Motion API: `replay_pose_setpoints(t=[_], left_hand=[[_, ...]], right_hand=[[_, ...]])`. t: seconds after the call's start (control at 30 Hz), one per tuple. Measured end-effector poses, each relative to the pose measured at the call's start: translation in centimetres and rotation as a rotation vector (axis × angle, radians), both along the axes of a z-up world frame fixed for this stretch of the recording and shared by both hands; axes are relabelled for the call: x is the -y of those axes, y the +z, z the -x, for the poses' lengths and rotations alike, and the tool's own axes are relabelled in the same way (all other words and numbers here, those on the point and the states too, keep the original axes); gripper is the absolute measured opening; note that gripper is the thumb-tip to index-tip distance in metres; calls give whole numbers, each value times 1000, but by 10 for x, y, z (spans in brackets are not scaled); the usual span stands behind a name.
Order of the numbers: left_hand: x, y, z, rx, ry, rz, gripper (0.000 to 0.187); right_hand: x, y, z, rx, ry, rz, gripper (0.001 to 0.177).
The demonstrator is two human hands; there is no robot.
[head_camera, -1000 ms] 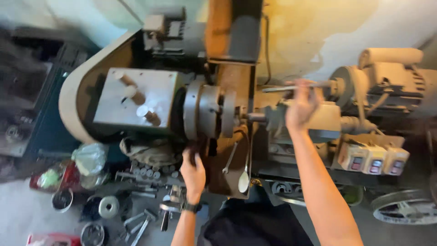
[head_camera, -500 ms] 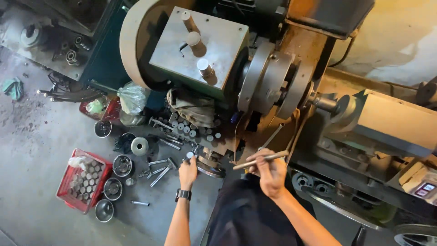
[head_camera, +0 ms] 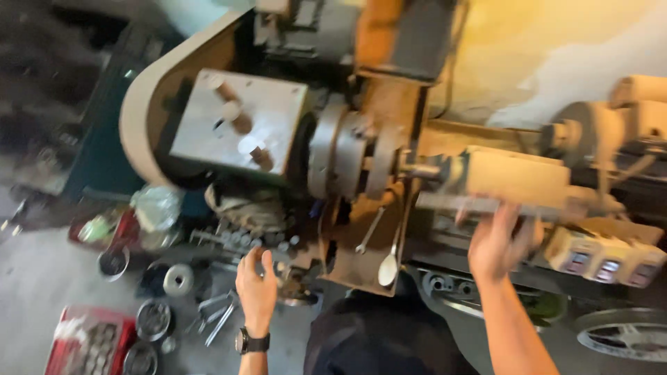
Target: The person operates a metal lathe in a workshop, using a wrench to tighten the chuck and a metal rod to rotate the spindle. They handle various metal parts and tools, including a rag, while adjusting the machine's components.
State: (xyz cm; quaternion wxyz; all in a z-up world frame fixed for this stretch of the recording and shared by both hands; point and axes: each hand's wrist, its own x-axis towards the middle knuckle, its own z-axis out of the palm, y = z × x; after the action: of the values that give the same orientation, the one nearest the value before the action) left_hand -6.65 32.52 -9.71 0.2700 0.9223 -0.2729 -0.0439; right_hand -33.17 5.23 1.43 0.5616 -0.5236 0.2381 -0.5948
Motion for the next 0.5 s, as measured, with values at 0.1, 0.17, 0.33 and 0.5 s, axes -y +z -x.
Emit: replay_pose_setpoints(t=[0.1,0.17,0.33,0.5], left_hand=[[89,95,21,40,-343,609,25],[158,127,15,84,-528,785,29],[325,105,-66,-4,-413,-168,50],[316,73,-68,119,-360,-23,47]], right_hand=[[81,-11,1,-173,-202,57,18],[113,-20,-7,-401,-291,135,20],[114,-11,-21,-496,-133,-10,19],[114,-8,-20,-454,-151,-13,18]])
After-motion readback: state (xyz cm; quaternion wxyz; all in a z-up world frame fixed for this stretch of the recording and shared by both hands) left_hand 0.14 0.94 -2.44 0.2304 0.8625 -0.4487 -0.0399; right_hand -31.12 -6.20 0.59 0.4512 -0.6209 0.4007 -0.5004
